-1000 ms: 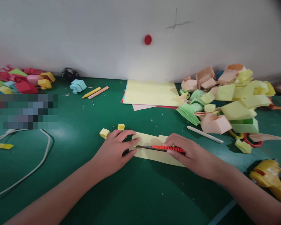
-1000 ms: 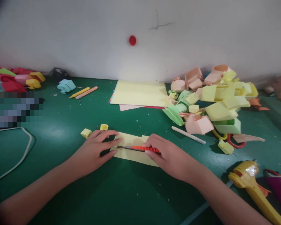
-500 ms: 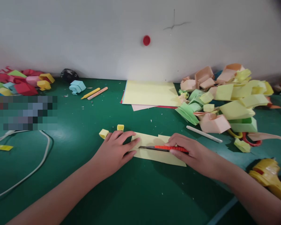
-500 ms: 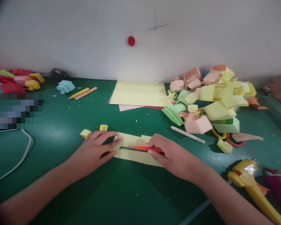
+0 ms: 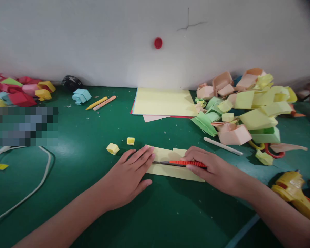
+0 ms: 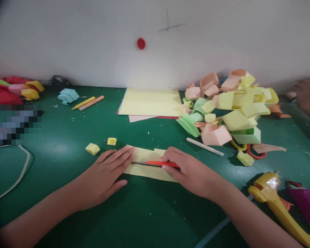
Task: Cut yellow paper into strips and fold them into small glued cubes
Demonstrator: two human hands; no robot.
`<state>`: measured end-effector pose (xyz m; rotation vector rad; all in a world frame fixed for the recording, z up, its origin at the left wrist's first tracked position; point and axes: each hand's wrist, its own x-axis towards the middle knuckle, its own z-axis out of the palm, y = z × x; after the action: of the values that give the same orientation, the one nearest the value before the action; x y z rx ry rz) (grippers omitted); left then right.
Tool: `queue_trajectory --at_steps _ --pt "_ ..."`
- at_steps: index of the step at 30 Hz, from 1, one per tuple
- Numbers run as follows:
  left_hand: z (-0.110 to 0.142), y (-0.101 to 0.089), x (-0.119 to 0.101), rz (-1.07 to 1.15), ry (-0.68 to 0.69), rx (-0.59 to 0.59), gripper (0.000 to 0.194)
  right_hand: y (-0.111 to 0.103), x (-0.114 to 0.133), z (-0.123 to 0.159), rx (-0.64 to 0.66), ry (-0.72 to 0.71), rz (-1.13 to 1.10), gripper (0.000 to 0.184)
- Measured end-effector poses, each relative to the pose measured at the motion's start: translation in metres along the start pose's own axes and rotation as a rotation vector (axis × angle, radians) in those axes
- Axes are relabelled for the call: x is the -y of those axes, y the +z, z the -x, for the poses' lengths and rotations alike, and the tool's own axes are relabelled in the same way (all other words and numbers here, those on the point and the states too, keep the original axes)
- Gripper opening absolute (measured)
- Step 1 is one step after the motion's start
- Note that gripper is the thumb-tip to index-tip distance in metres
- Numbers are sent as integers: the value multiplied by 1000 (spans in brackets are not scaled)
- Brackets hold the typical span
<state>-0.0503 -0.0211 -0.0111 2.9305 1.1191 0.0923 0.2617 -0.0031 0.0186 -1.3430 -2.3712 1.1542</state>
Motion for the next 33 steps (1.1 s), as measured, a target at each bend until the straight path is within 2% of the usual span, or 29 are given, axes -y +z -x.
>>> queue_trajectory --at_steps 5,33 --pt "3 1 2 14 15 34 74 0 0 -1 -3 -4 25 21" --pt "3 -2 3 32 7 51 76 -9 -4 14 -50 12 33 25"
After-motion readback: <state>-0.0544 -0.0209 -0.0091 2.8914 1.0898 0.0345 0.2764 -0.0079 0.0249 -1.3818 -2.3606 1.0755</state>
